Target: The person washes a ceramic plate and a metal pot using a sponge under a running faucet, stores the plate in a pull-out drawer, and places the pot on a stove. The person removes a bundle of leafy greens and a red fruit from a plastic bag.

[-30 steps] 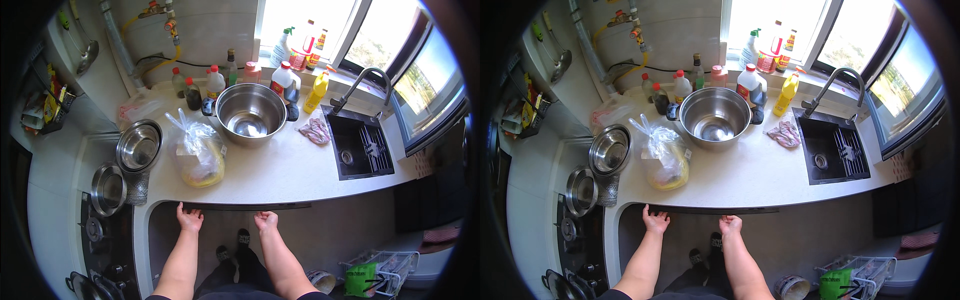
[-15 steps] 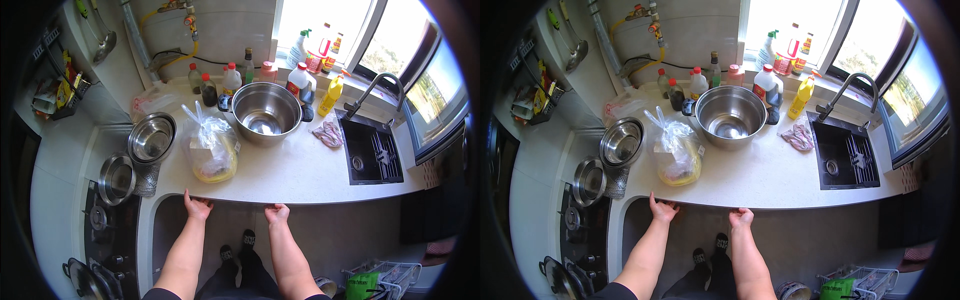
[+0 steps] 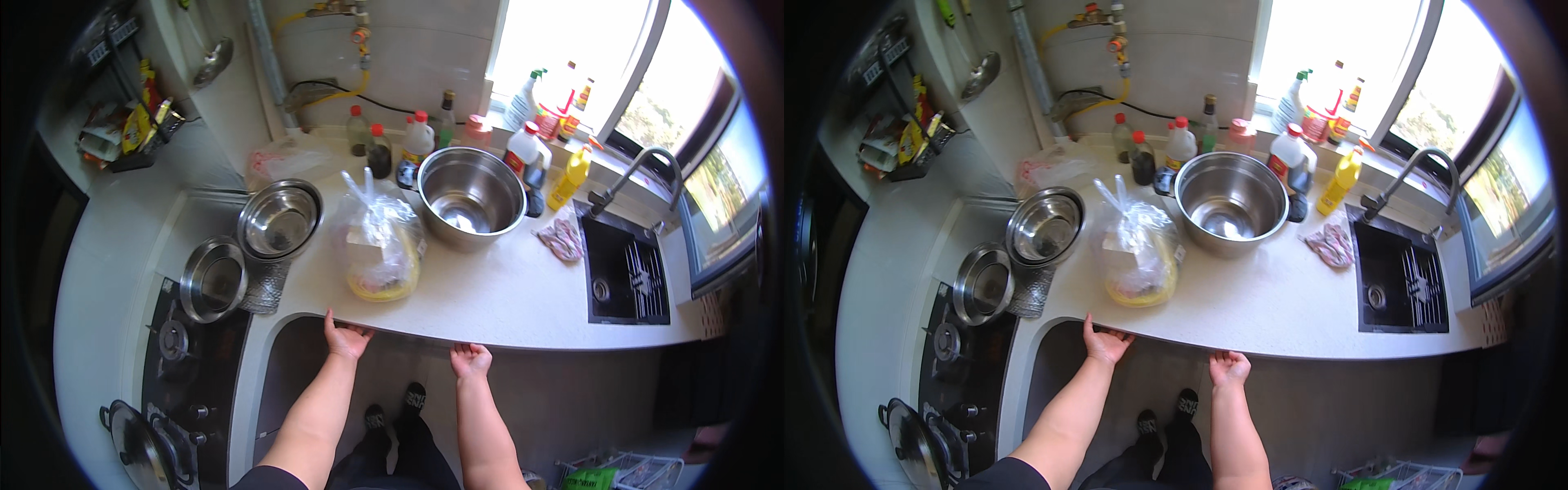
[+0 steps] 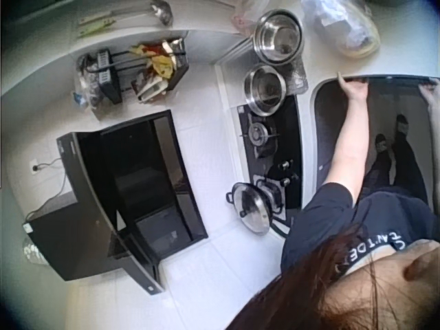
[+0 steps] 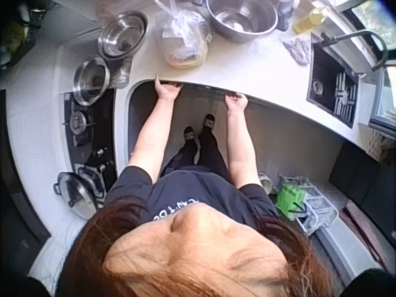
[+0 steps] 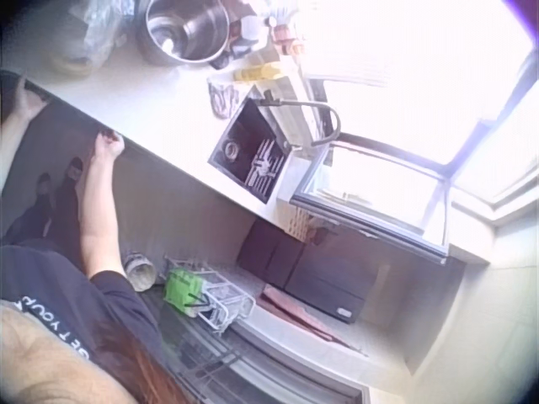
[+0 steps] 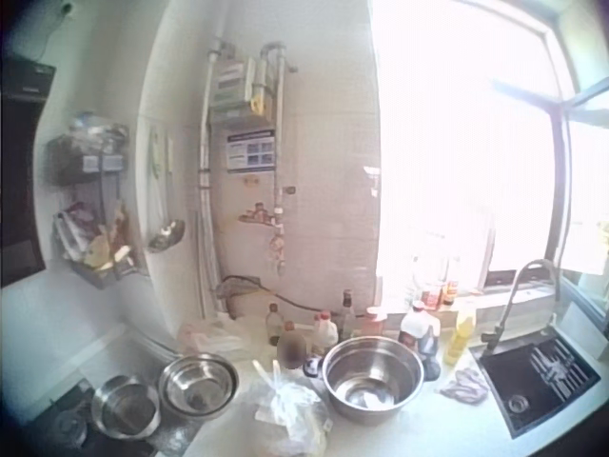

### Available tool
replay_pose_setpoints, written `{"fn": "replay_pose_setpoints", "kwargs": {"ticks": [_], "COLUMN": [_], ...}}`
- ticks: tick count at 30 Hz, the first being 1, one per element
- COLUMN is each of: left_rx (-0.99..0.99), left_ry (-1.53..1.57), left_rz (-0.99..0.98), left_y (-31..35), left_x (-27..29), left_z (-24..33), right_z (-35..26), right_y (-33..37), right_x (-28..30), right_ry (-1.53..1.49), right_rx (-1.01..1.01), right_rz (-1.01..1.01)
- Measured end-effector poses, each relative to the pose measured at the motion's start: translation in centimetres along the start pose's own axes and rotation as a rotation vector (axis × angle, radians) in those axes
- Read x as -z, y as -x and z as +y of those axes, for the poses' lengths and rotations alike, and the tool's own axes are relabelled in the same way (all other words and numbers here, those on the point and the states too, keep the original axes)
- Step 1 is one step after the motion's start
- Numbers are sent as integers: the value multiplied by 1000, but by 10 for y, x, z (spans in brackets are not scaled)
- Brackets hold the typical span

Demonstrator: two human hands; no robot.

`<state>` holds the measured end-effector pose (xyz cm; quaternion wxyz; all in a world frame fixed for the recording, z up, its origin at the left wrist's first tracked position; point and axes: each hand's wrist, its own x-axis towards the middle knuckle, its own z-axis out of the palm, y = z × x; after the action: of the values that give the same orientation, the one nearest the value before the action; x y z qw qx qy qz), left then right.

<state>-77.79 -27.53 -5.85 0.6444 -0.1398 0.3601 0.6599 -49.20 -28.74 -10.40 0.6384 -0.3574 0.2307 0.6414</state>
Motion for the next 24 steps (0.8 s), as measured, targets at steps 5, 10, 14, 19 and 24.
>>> {"fn": "replay_pose_setpoints", "kwargs": {"ticks": [5, 10, 14, 19, 24], "left_rx": [-81, -564, -361, -285, -257], "left_ry": [-460, -489, -332, -224, -337], "left_rz": [383, 440, 379, 297, 119], "left_y": [19, 13, -36, -89, -119], "left_x": [4, -41, -75, -57, -57], "left_z": [20, 84, 158, 179, 181], "right_z": [69, 151, 187, 206, 211], "right_y": [57, 90, 95, 89, 80], "right_x": [-32, -91, -141, -165, -167], "right_ry": [379, 491, 648, 739, 762], "right_rx": [95, -40, -185, -281, -320], "right_rz": [339, -15, -265, -363, -372]}}
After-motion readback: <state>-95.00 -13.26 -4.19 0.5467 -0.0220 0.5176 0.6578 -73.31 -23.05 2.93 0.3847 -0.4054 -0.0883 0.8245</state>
